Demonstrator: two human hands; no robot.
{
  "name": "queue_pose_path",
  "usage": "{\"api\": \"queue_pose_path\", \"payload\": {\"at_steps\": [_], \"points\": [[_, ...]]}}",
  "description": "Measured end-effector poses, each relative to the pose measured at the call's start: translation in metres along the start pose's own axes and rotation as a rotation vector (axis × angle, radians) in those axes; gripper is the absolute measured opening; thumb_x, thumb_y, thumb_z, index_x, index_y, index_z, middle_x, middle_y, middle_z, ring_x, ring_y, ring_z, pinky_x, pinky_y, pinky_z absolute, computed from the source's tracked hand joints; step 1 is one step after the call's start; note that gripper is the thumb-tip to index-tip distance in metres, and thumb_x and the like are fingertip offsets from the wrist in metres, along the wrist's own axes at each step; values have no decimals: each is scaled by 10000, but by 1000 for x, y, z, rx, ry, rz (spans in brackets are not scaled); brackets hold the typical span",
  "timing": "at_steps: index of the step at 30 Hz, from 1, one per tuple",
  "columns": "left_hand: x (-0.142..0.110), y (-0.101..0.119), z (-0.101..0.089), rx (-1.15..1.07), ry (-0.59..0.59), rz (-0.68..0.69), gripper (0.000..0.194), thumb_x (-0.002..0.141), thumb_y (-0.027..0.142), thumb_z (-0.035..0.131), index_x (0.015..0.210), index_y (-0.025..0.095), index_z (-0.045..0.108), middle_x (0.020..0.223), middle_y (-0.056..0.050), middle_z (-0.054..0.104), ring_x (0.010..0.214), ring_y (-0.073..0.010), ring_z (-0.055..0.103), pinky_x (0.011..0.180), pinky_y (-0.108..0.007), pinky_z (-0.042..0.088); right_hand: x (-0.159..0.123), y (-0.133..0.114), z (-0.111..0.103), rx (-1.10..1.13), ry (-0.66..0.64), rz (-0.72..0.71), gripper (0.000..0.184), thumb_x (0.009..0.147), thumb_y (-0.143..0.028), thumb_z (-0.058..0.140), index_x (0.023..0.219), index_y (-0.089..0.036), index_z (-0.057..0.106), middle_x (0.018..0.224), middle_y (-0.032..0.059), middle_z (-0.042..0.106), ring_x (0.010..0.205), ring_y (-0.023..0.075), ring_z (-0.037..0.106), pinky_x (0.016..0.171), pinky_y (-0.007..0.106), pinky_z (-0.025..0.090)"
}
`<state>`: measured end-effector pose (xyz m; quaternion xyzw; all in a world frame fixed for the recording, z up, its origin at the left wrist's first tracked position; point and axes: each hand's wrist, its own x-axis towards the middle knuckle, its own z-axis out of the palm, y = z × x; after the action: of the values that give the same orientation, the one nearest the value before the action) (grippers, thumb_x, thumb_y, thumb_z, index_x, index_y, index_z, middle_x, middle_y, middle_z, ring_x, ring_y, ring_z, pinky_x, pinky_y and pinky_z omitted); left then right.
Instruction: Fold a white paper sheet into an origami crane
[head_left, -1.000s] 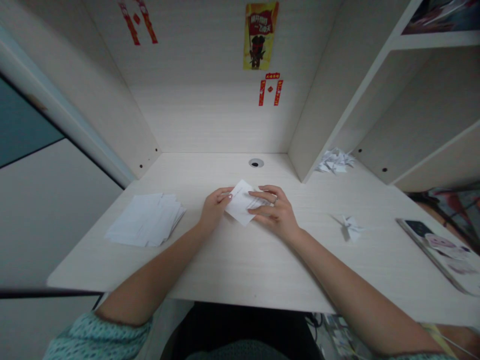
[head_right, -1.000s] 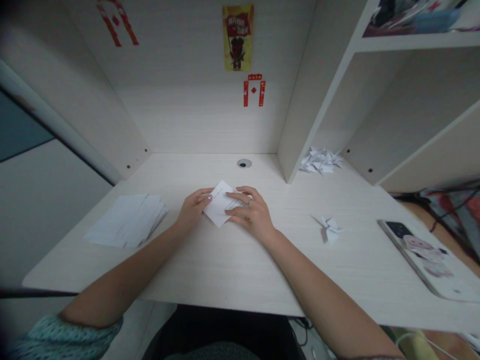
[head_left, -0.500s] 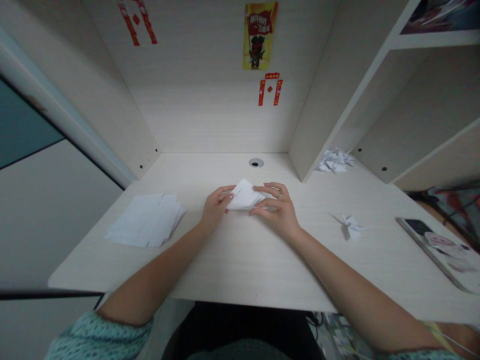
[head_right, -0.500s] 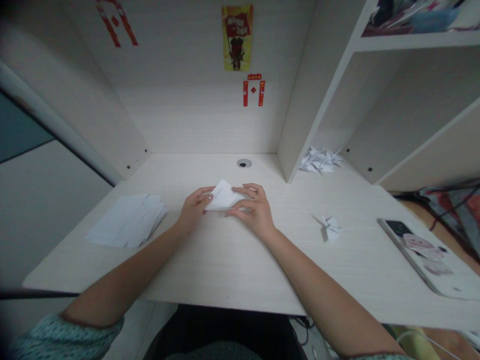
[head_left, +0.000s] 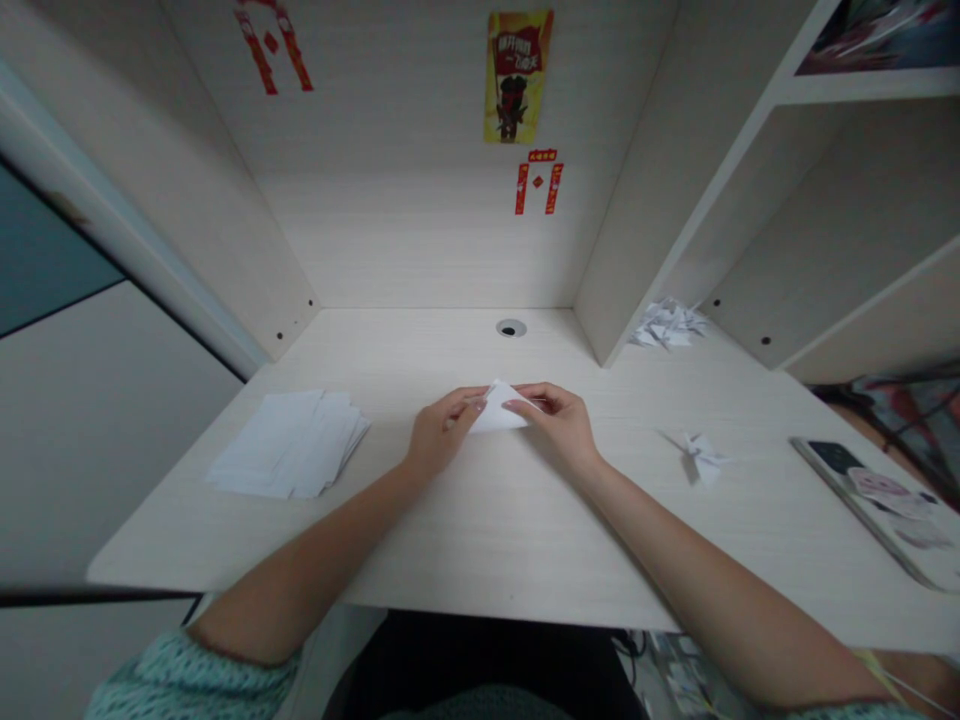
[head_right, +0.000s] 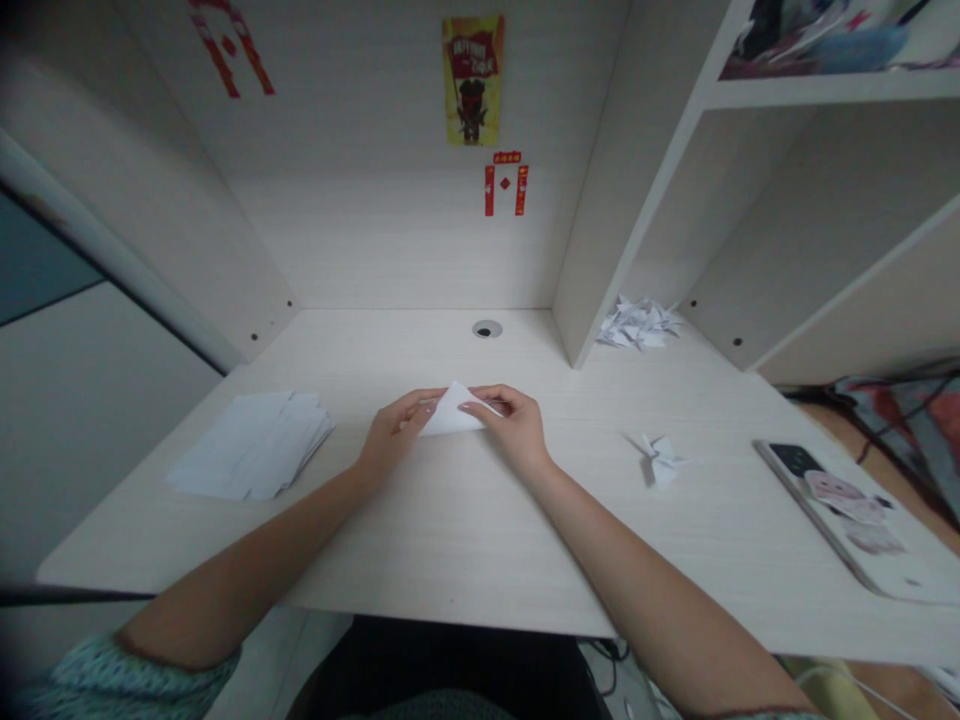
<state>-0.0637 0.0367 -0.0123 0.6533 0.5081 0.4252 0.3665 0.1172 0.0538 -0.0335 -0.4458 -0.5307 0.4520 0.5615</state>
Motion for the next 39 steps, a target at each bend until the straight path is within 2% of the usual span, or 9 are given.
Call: {"api": "queue_pose_path", "payload": {"at_steps": [4,7,9,14,23,34,39], "points": [[1,-1,4,-64,10,-22,397,733,392,654,1085,209,646,810,-18,725,738,-159,654,651,-217,480,-4,0,3,-41,-1,-82,275,604,-378,784,759,-171,692,828,66,707,773,194,643,760,326,503],[2,-3,6,-111,22,-38,400,739,375,654,1097,196,645,819,-27,729,732,-158,653,642,-220,481,-6,0,5,-19,-20,-94,389,620,-369,779,952,-191,684,832,53,703,771,180,645,749,318,510],[2,-3,6,-118,46,-31,396,748,363,650,1108,198,649,904,-38,730,781,-163,655,688,-231,488,-7,2,6,-4,-28,-78,451,643,-364,766,1049,-197,664,855,60,710,765,179,647,740,325,516],[2,-6,5,-103,70,-10,376,766,360,634,1106,202,662,1105,-51,678,914,-200,648,816,-290,493,-8,4,5,-91,13,-103,296,688,-375,727,927,-200,730,944,84,717,821,215,649,786,373,508],[-1,-2,5,-19,60,42,322,786,322,614,1098,258,661,1148,-4,654,1020,-200,625,901,-314,473,-8,2,4,-147,-3,-194,248,729,-334,699,953,-231,729,848,57,704,754,181,605,669,311,466],[0,-2,4,19,49,40,318,789,328,613,1098,273,664,1129,-8,670,887,-172,646,804,-266,495,-8,1,3,-160,-24,-219,226,734,-309,697,947,-241,731,812,49,687,736,173,588,671,312,453],[-1,-3,5,50,68,54,309,788,335,612,1085,275,671,1123,-8,673,916,-180,640,806,-268,493,-7,3,3,-160,-27,-224,235,728,-323,700,946,-239,732,818,53,686,733,172,584,668,311,454]]}}
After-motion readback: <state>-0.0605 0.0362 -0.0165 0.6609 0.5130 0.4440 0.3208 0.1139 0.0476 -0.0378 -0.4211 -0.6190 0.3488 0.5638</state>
